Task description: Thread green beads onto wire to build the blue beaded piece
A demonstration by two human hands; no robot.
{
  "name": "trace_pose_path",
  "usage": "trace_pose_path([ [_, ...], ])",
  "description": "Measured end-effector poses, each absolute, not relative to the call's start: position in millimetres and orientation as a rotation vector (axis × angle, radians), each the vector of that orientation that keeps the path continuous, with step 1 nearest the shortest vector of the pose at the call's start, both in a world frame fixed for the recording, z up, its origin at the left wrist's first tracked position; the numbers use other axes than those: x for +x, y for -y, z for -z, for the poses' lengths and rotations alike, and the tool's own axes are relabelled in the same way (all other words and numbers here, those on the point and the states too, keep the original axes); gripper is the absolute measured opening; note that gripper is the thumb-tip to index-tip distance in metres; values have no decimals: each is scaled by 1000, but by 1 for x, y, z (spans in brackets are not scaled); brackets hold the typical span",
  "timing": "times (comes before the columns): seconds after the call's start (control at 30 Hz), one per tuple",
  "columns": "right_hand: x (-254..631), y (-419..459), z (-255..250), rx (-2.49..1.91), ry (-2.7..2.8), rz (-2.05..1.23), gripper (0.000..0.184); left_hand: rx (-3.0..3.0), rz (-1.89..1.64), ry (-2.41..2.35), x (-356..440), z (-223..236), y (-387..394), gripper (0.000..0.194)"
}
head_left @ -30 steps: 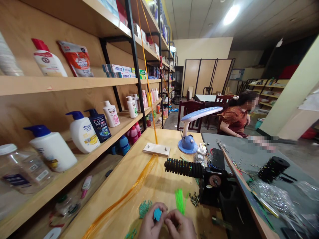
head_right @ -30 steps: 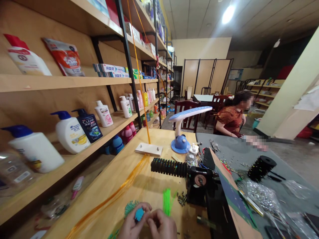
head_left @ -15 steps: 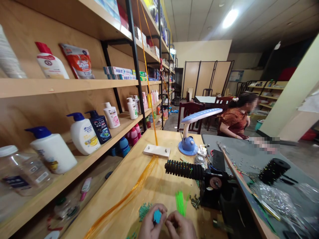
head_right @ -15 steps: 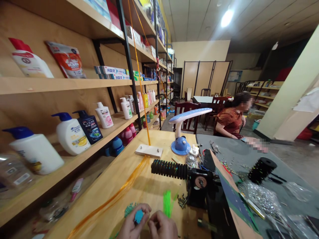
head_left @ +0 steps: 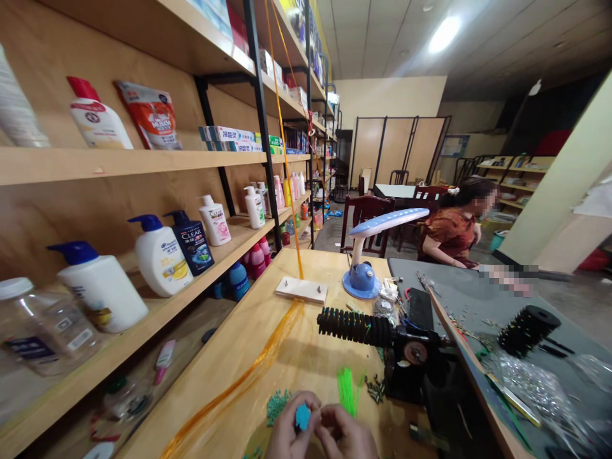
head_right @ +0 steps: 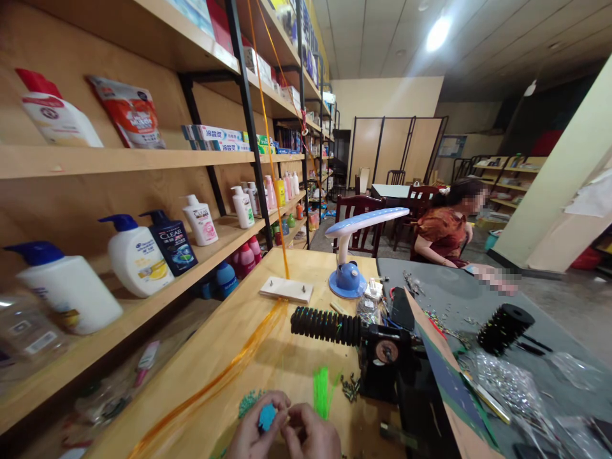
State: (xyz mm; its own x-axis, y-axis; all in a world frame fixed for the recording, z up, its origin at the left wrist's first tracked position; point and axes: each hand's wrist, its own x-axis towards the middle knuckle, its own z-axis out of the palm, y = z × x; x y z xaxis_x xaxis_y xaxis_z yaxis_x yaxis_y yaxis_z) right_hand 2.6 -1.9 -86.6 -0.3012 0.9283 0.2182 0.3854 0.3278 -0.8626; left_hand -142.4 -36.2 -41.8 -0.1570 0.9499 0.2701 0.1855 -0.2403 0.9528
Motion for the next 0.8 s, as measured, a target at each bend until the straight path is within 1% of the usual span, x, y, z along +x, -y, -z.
trace_pose_path([
  [0.13,6,0,88,-1201,1909,-811,20,1474,-1463,-1350,-144,41,36,22],
  [0.2,7,0,90,-1245,1948,-740,17,1477,-1466,-1357,-144,41,36,21],
  [0.33,3,0,92,-1255,1923,-690,23,1481,-1462,-1369,-145,43,35,19],
  [0.53,-3,1,89,-1258,1871,-763,47,1500,-1432,-1363,-147,45,34,19],
  [0.6,-4,1,88,-1256,1862,-786,52,1511,-1432,-1360,-147,46,33,19],
  [0.7,-4,1,85,-1248,1845,-839,48,1507,-1431,-1352,-146,46,33,19],
  [0.8,-1,1,80,-1219,1842,-882,38,1483,-1441,-1347,-145,43,34,22],
])
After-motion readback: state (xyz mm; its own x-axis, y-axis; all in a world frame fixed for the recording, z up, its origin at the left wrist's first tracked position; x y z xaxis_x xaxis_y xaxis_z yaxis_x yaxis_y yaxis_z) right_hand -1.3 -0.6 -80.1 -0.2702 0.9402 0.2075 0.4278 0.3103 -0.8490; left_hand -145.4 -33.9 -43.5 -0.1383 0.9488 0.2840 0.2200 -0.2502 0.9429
